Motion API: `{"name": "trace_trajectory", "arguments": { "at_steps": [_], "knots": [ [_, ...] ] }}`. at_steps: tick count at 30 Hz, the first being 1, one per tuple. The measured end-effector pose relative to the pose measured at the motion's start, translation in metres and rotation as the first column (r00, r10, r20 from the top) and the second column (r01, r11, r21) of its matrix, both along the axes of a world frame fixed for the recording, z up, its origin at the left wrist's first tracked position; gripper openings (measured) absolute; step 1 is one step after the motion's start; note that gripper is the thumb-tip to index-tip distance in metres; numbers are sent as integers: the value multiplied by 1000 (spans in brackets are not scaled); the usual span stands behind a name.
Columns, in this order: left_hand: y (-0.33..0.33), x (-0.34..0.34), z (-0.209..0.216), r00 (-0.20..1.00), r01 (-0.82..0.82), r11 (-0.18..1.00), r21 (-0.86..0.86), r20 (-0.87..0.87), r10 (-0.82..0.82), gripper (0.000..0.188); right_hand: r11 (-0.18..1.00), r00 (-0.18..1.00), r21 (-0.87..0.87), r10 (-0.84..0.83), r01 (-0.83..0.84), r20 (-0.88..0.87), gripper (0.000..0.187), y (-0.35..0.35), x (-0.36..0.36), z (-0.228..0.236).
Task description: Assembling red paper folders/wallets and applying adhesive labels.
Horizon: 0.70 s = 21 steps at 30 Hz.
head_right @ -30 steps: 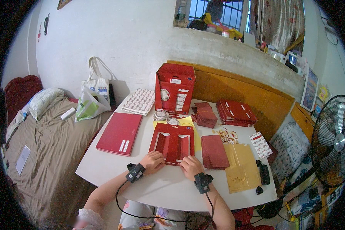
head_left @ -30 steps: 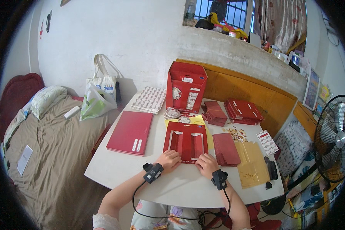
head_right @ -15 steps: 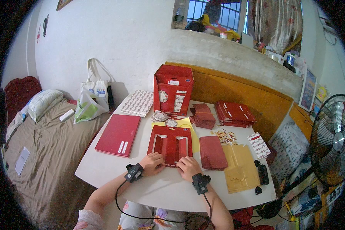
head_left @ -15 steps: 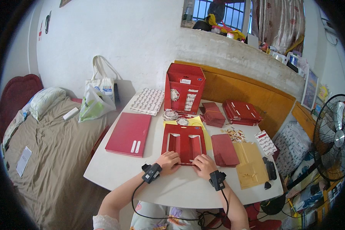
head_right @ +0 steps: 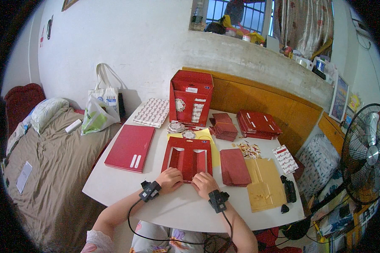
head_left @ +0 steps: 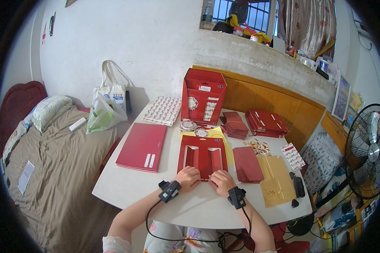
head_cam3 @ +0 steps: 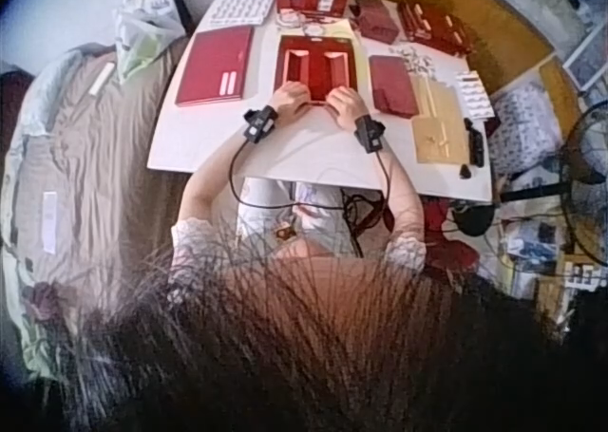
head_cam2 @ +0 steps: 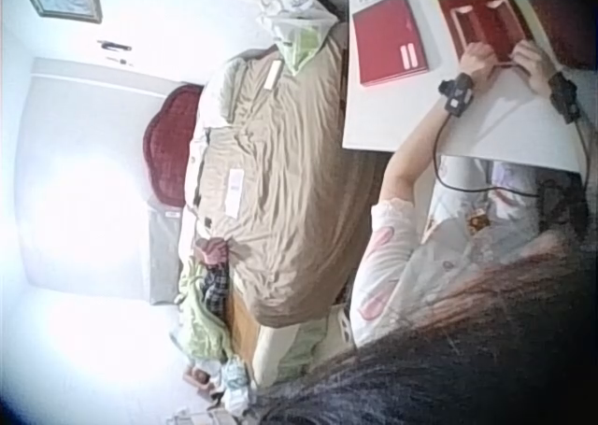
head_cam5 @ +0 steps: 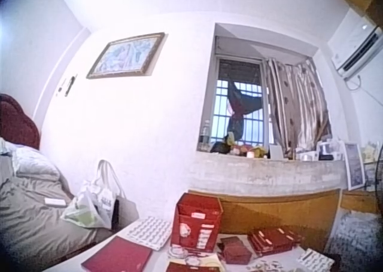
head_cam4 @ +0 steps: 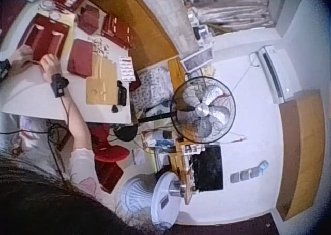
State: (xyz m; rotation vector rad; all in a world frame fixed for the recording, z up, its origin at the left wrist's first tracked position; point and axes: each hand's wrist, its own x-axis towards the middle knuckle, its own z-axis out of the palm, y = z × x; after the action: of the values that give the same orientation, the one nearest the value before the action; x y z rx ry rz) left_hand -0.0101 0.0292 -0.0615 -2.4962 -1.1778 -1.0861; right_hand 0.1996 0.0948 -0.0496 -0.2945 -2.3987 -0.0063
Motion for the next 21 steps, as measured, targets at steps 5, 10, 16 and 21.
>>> {"name": "trace_trajectory", "arguments": {
  "at_steps": [5, 10, 16, 21],
  "knots": [
    [1, 2, 0, 1000, 27, 998, 59, -6, -27, 10, 999, 999, 46, -11, 9, 31, 14, -2, -1, 2],
    [-2, 2, 1, 1000, 3, 1000, 24, -7, -3, 9, 999, 1000, 36, 2, -2, 4, 15, -2, -1, 0],
    [-3, 5, 3, 1000, -2, 1000, 8, 23, 1, 11, 1000, 1000, 21, 5, -5, 2, 17, -4, -3, -1],
    [-1, 5, 0, 1000, -21, 1000, -14, 18, 21, 10, 1000, 999, 19, 12, -13, 32, 15, -4, -6, -2]
  ]
}}
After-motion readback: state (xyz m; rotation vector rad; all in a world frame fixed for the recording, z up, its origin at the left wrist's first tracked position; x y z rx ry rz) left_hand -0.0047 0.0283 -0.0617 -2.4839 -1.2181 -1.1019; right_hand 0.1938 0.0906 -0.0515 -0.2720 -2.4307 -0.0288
